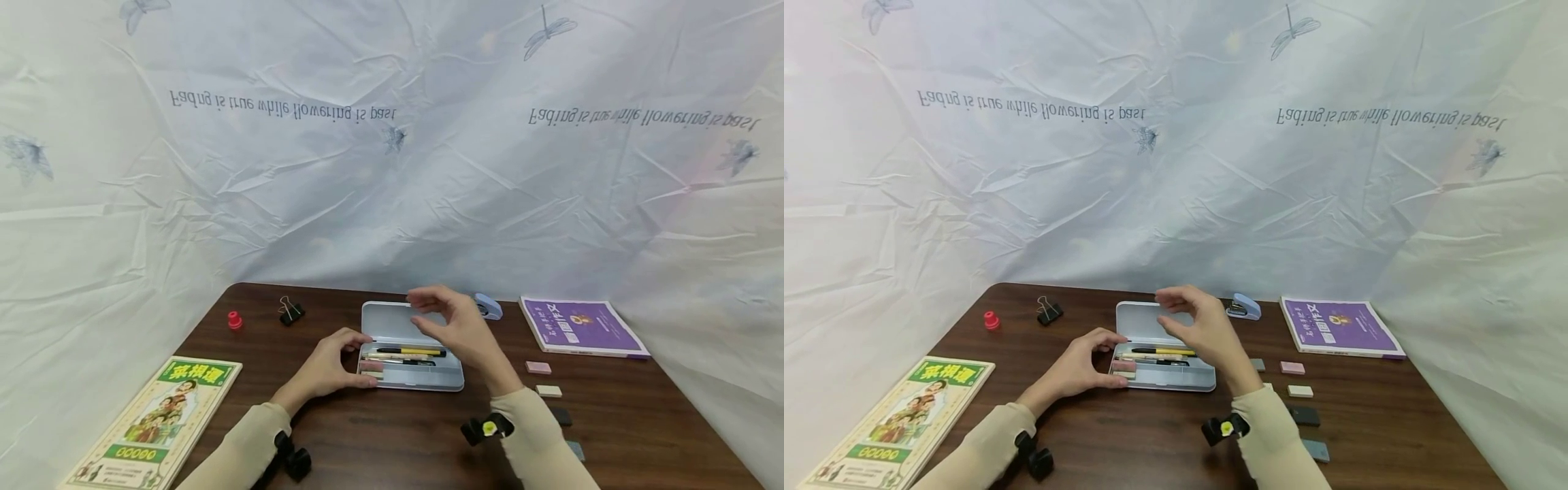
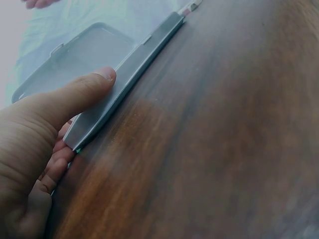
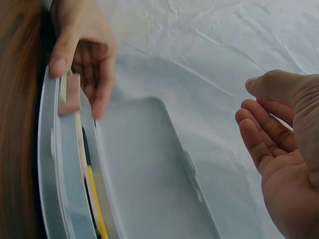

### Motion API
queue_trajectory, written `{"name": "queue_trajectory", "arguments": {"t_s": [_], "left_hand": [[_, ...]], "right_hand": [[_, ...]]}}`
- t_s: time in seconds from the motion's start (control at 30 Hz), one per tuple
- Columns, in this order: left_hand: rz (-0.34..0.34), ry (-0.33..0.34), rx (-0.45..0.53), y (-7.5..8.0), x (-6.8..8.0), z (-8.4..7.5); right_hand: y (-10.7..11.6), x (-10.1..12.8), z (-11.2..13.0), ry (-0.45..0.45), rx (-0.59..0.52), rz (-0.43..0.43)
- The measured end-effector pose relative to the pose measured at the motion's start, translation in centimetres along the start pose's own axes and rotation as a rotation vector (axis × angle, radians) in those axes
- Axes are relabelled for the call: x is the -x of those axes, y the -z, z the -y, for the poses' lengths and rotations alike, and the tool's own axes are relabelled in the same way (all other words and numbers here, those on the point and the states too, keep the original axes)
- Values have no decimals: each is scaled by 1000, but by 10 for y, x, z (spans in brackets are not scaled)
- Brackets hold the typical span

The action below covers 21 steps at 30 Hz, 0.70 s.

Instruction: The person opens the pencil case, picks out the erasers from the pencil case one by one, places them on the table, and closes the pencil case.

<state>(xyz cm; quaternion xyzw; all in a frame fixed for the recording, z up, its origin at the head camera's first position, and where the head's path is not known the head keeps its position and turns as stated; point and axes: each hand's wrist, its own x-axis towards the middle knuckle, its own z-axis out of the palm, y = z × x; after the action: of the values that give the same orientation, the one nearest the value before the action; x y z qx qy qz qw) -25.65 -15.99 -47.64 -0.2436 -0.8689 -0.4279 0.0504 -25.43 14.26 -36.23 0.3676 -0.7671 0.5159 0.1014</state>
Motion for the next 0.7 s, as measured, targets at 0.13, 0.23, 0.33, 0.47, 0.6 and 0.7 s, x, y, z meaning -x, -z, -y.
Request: {"name": "queue_trajectory", "arguments": {"t_s": [0.13,0.23,0.33,0.47,0.6,0.7], "left_hand": [[0,0,0,0,0,1],[4,-12,3,-1,-1,1],[4,-27,-1,-2,-2,1],[2,-25,-7,-2,-1,0],[3,-23,-16,-1,0,-1],[5,-30,-19,0,0,0]], "right_hand": [[-21,-8,-5,-44,15,47],[-36,-8,-11,-76,38,95],[-49,-4,-20,-93,66,150],[-63,1,-32,-103,120,229],[-76,4,-40,-83,212,295],[-83,4,-42,-69,264,330]]}}
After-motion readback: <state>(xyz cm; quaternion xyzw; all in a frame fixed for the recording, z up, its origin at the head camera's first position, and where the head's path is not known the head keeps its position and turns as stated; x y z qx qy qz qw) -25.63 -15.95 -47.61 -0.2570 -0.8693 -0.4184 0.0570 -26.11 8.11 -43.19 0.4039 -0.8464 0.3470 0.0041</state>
